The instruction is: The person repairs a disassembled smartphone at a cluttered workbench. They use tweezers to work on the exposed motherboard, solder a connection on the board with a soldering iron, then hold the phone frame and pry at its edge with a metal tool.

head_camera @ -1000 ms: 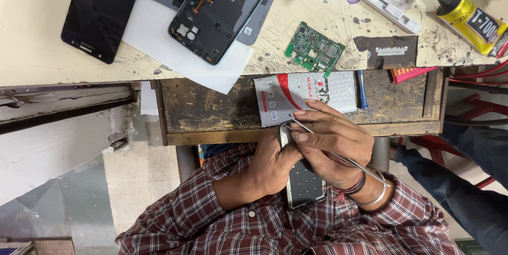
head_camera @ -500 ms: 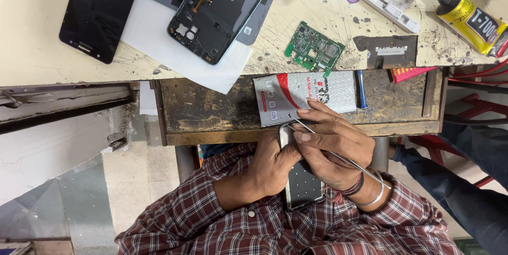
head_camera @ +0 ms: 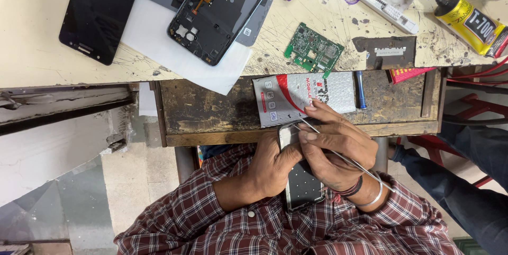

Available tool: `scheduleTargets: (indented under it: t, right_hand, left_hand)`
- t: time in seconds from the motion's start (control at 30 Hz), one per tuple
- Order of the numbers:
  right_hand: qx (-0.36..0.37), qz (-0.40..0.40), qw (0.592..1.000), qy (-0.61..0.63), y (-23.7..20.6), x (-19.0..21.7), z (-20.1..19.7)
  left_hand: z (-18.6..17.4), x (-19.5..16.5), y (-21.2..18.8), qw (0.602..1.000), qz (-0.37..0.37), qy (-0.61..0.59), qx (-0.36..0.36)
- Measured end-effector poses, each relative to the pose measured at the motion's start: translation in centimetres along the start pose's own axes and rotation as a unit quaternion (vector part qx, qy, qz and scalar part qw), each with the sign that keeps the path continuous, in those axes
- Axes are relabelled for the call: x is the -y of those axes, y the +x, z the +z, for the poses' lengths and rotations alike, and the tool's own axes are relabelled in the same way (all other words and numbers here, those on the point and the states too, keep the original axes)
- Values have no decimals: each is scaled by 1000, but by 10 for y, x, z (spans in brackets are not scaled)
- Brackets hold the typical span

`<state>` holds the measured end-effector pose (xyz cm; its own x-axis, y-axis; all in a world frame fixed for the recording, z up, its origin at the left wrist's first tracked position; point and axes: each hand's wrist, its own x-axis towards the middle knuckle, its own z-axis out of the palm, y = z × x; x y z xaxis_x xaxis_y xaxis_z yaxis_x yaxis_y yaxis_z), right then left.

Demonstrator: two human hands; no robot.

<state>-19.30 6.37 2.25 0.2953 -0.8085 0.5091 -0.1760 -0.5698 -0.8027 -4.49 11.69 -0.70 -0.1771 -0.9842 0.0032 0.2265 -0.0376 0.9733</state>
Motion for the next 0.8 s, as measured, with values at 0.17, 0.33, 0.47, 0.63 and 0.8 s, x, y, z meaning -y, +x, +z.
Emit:
scheduleTargets:
  t: [0.17, 0.33, 0.47, 0.63, 0.8]
  right_hand:
    - [-12, 6, 1000, -9, -2, -2, 0]
    - [-18, 8, 1000, -20, -5, -2, -1]
    - [-27, 17, 999, -24, -8, -1, -1]
    - [-20, 22, 1000, 3, -9, -4, -2]
    - [-7, 20, 999, 28, -7, -7, -3]
  left_hand:
    - [1, -1, 2, 1000, -5, 6, 0]
    - [1, -1, 1, 1000, 1, 23, -1]
    - [2, -2, 1, 1000, -16, 11, -1]
    - [1, -4, 1, 1000, -19, 3, -2]
    - [1, -5, 0, 1000, -7, 17, -14]
